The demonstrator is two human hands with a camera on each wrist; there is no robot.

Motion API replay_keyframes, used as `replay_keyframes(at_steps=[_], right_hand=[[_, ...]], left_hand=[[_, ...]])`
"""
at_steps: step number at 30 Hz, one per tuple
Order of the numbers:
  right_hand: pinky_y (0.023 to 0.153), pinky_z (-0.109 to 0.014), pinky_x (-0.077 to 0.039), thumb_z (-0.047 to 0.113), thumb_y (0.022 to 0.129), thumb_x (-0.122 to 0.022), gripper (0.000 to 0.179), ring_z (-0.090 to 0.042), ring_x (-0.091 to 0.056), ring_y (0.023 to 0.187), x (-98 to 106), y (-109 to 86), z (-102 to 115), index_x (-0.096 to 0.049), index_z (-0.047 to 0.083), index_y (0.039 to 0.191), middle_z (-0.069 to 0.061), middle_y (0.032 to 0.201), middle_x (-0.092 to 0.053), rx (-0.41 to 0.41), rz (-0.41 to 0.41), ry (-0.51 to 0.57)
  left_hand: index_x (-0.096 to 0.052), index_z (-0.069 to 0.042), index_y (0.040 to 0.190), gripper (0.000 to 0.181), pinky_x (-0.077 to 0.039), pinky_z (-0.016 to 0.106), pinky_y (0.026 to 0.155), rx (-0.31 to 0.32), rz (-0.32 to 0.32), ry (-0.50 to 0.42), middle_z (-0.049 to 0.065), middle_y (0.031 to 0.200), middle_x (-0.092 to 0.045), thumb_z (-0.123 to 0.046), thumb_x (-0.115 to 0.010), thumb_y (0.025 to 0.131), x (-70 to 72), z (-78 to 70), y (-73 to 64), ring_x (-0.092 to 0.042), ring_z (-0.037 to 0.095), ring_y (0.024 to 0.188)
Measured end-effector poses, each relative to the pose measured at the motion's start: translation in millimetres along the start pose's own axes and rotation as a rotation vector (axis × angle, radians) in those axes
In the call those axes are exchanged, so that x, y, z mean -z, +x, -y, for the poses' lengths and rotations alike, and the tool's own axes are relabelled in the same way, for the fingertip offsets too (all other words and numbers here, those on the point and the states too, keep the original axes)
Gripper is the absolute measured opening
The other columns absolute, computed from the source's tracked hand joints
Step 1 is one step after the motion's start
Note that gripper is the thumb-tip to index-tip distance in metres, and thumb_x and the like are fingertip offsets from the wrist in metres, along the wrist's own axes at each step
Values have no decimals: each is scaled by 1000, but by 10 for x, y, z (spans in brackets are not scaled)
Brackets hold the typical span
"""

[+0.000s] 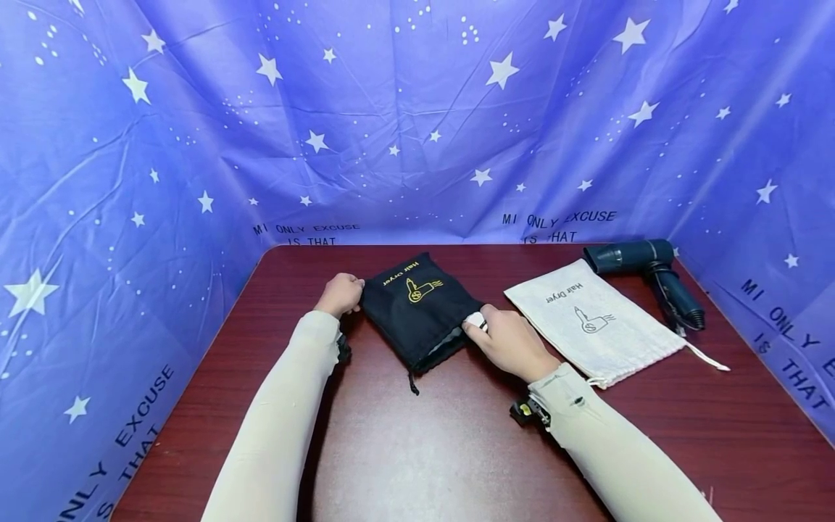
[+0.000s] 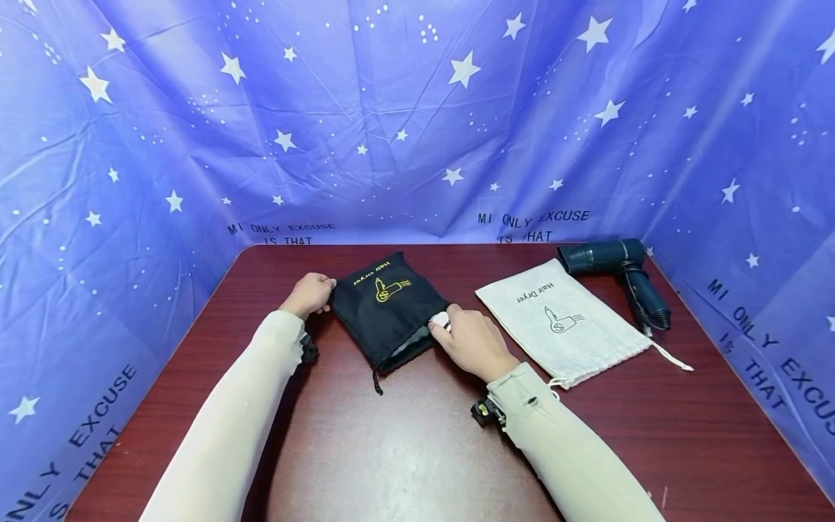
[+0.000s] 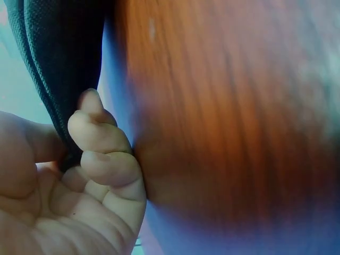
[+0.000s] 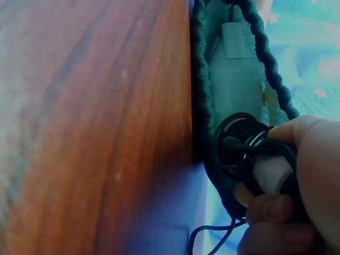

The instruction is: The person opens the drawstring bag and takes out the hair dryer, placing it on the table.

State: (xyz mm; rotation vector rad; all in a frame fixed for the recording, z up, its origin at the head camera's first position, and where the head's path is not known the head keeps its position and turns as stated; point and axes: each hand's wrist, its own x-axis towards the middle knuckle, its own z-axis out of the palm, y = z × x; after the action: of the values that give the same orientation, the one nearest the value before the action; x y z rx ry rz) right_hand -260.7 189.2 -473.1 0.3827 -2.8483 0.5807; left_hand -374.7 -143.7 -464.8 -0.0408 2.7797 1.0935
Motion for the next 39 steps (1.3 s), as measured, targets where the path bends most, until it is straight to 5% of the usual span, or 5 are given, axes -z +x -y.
replay_keyframes(at_steps=[12,24,39], right_hand=[[49,-36,-39,47,99,-62,36,-21,-53,56,8,-21,28,-55,16,82,-1,61,-51,19,-12,16],[48,-35,-37,45,98,-63,35,-21,-52,56,6,-19,35,-54,16,81,-1,62,-51,21,-6,35],[47,-33,-37,46,98,-64,36,-19,-49,55,5,-17,27,-53,17,80,0,61,-48,35,-7,47]], left_hand=[[-66,-1,88,38,-46,31,50,19,-12,-17,3,54,-57,-22,-42,108,59,10,-39,-55,19,49],[-57,-5,86,25,-52,29,50,115,-36,-215,4,58,-58,-15,-37,98,51,52,-2,-58,14,46],[-60,1,95,26,-54,28,48,151,-80,-289,6,58,-59,-12,-37,96,84,115,39,-58,13,43]])
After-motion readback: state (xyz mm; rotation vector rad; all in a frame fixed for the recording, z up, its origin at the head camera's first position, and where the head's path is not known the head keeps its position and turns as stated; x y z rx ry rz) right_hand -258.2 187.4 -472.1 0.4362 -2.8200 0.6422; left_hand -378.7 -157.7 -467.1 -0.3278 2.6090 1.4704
